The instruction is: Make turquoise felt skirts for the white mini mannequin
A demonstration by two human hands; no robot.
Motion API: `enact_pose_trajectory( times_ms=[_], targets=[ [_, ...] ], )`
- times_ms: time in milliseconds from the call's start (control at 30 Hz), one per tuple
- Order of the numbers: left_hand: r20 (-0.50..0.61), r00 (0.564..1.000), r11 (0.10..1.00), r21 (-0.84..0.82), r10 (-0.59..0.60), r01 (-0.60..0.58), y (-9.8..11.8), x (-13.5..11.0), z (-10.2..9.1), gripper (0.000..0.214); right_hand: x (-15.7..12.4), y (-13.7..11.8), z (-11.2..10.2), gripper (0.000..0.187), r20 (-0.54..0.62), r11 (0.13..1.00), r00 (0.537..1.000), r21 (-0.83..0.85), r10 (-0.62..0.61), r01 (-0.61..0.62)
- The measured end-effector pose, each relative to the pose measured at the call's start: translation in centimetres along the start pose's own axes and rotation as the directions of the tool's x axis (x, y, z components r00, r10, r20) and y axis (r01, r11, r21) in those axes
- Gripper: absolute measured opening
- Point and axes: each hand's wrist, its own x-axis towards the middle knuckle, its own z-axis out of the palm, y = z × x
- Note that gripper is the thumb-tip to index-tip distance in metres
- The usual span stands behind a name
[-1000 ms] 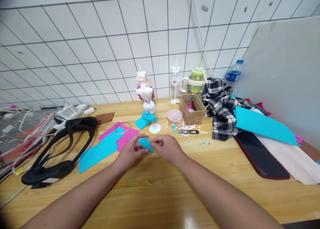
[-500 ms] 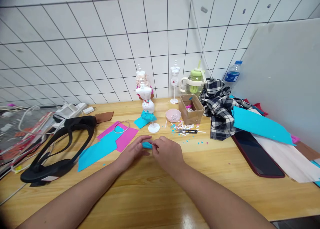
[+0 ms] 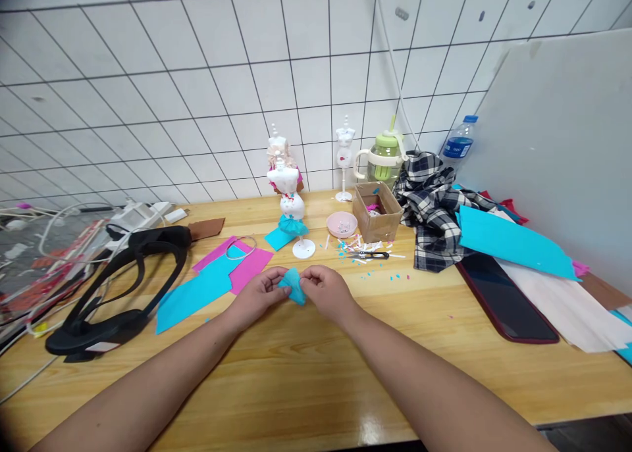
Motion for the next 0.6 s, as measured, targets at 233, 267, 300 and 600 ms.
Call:
enact_pose_trajectory(
  times_ms=[233, 267, 300, 600],
  targets=[
    [-0.008, 1.000, 0.998, -0.068, -0.016, 0.016, 0.07, 0.01, -0.06, 0.023, 0.08, -0.52, -0.92, 0.020, 0.126, 0.887, 0.964, 0.378, 0.235, -0.265],
    [-0.010, 1.000, 0.996, -0.088, -0.013, 0.012, 0.03, 0.00, -0.15, 0.022, 0.06, -0.51, -0.96, 0.020, 0.140, 0.874, 0.959, 0.397, 0.245, -0.281],
    [-0.011, 1.000, 0.994, -0.107, -0.010, 0.009, -0.01, -0.02, -0.24, 0.022, 0.04, -0.49, -0.99, 0.021, 0.149, 0.864, 0.957, 0.411, 0.250, -0.290],
    [0.031, 0.999, 0.975, -0.219, -0.030, 0.036, 0.45, -0.31, -0.44, 0.034, -0.11, -0.68, -1.05, 0.021, 0.173, 0.846, 0.951, 0.436, 0.256, -0.307]
  ],
)
